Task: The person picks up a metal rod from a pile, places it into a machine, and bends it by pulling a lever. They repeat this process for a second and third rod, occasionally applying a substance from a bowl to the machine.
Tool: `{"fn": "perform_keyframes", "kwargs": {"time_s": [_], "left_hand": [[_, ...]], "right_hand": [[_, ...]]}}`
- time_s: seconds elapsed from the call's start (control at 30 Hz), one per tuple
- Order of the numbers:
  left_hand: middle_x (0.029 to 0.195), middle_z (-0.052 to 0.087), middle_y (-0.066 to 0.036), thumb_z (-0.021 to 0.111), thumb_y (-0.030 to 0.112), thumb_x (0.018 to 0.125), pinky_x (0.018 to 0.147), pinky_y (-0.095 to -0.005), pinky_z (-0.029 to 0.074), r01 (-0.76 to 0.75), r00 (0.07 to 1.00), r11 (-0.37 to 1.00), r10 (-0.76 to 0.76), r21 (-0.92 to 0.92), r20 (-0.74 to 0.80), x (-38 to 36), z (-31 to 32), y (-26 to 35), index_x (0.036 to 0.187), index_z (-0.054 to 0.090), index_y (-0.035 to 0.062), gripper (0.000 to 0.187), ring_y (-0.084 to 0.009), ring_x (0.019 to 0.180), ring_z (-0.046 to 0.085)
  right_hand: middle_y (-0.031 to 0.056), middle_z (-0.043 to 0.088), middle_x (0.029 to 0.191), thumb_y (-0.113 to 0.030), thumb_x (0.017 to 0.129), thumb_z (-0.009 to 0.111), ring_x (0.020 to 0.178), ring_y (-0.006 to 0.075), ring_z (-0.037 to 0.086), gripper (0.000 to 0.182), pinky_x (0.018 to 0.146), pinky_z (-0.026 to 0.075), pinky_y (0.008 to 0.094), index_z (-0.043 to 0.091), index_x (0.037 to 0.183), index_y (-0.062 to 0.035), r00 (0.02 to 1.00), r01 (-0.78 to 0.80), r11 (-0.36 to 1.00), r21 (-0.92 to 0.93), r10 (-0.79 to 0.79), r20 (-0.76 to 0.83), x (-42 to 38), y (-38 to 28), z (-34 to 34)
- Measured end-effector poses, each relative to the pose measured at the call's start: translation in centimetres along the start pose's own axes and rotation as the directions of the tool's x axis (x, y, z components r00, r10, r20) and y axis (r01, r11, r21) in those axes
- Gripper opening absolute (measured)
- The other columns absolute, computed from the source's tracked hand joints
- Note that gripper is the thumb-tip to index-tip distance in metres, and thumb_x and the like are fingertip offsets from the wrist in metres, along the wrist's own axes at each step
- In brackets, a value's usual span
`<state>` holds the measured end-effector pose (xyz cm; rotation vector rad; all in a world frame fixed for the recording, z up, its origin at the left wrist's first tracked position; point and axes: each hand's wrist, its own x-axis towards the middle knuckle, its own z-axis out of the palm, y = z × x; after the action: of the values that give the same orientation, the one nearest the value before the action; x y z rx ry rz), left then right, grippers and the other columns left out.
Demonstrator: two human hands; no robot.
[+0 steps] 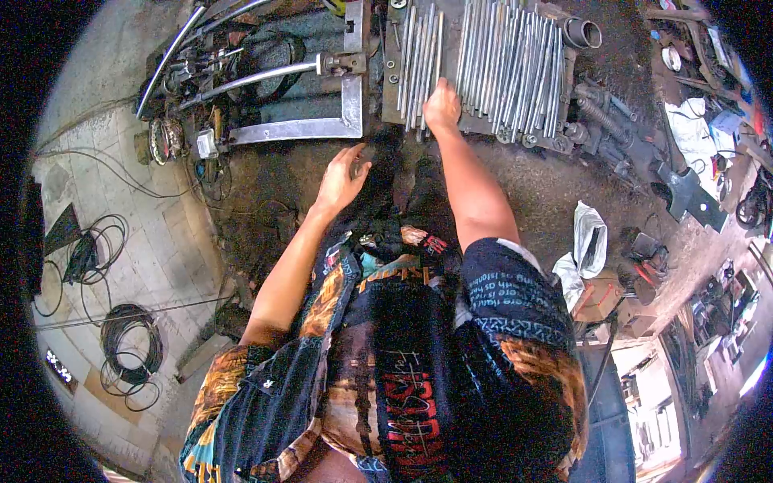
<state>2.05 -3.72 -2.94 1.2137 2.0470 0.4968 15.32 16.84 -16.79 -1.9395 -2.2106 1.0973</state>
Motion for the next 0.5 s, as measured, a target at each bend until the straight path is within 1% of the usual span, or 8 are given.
{"fn": "perform_keyframes", "kwargs": {"time_s": [0.07,0.23,0.27,0.33,0.37,0.4,0.47,0.5], "left_hand": [[0.108,0.064,-0.023,0.066,0.015,0.088,0.088,-0.0442,0.051,-0.022,1.0,1.0,0.022,-0.003,-0.008,0.1,0.3,-0.2,0.127,0.057,-0.0019,0.043,-0.0397,0.1,0.063],[0.108,0.064,-0.023,0.066,0.015,0.088,0.088,-0.0437,0.051,-0.082,0.996,0.997,0.082,0.015,-0.047,1.2,0.4,-0.1,0.127,0.057,-0.0021,0.043,-0.0389,0.1,0.063],[0.107,0.064,-0.023,0.066,0.015,0.088,0.088,-0.0435,0.051,-0.091,0.994,0.996,0.092,0.019,-0.061,1.5,0.1,0.0,0.127,0.057,-0.0022,0.043,-0.0385,0.1,0.063],[0.106,0.064,-0.023,0.066,0.015,0.088,0.088,-0.0433,0.051,-0.082,0.994,0.997,0.083,0.013,-0.074,1.8,-0.5,0.7,0.127,0.057,-0.0019,0.043,-0.0379,0.099,0.064],[0.105,0.065,-0.022,0.067,0.015,0.088,0.088,-0.0431,0.051,-0.064,0.995,0.998,0.064,0.001,-0.077,1.9,-0.6,1.1,0.127,0.057,-0.0015,0.043,-0.0373,0.099,0.064],[0.105,0.065,-0.022,0.067,0.015,0.088,0.088,-0.0431,0.051,-0.072,0.993,0.997,0.072,-0.004,-0.089,1.9,-0.8,1.2,0.127,0.057,-0.0015,0.043,-0.0373,0.099,0.064],[0.112,0.064,-0.024,0.064,0.018,0.089,0.093,-0.0447,0.05,-0.032,0.996,0.999,0.029,-0.035,-0.085,1.8,-1.0,1.1,0.127,0.057,-0.0006,0.043,-0.0407,0.106,0.061],[0.113,0.063,-0.024,0.064,0.018,0.089,0.093,-0.0446,0.05,-0.034,0.993,0.998,0.027,-0.055,-0.114,1.7,-2.2,0.5,0.127,0.057,-0.0006,0.043,-0.0414,0.107,0.061]], "right_hand": [[0.0253,0.063,0.112,-0.002,0.078,0.062,0.105,0.043,0.061,0.043,0.092,0.05,0.0489,0.057,0.12,0.0018,0.992,0.083,0.992,0.09,-0.074,-0.098,-0.9,1.3,1.1],[0.0224,0.062,0.112,-0.01,0.085,0.059,0.105,0.0379,0.061,0.039,0.092,0.05,0.0459,0.06,0.123,-0.0014,0.986,0.038,0.982,0.187,-0.006,-0.166,-2.4,1.9,1.1],[0.0197,0.062,0.107,-0.011,0.085,0.062,0.096,0.0345,0.064,0.038,0.086,0.051,0.044,0.06,0.122,-0.0017,0.979,0.084,0.987,0.137,-0.056,-0.198,-2.6,1.9,1.3],[0.0207,0.061,0.108,-0.015,0.085,0.064,0.101,0.0401,0.061,0.036,0.089,0.049,0.0481,0.059,0.117,0.0003,0.995,0.058,0.959,0.277,-0.034,-0.09,-3.9,1.4,0.5],[0.02,0.062,0.106,-0.016,0.085,0.065,0.101,0.0391,0.061,0.038,0.089,0.049,0.0471,0.059,0.118,0.0005,0.998,0.037,0.958,0.284,-0.022,-0.053,-4.6,1.0,0.1],[0.0197,0.065,0.1,-0.016,0.085,0.065,0.097,0.0375,0.063,0.039,0.087,0.05,0.0461,0.06,0.12,0.0,0.991,0.095,0.946,0.31,-0.061,-0.116,-5.3,0.9,0.4],[0.0174,0.066,0.085,-0.009,0.083,0.066,0.073,0.0282,0.066,0.027,0.07,0.052,0.0399,0.064,0.107,0.0023,0.976,0.19,0.928,0.319,-0.143,-0.166,-6.7,0.8,0.4],[0.0173,0.068,0.085,-0.009,0.083,0.067,0.075,0.028,0.067,0.026,0.071,0.053,0.0392,0.065,0.106,0.0027,0.977,0.18,0.93,0.321,-0.131,-0.168,-7.4,-0.5,1.4]]}}
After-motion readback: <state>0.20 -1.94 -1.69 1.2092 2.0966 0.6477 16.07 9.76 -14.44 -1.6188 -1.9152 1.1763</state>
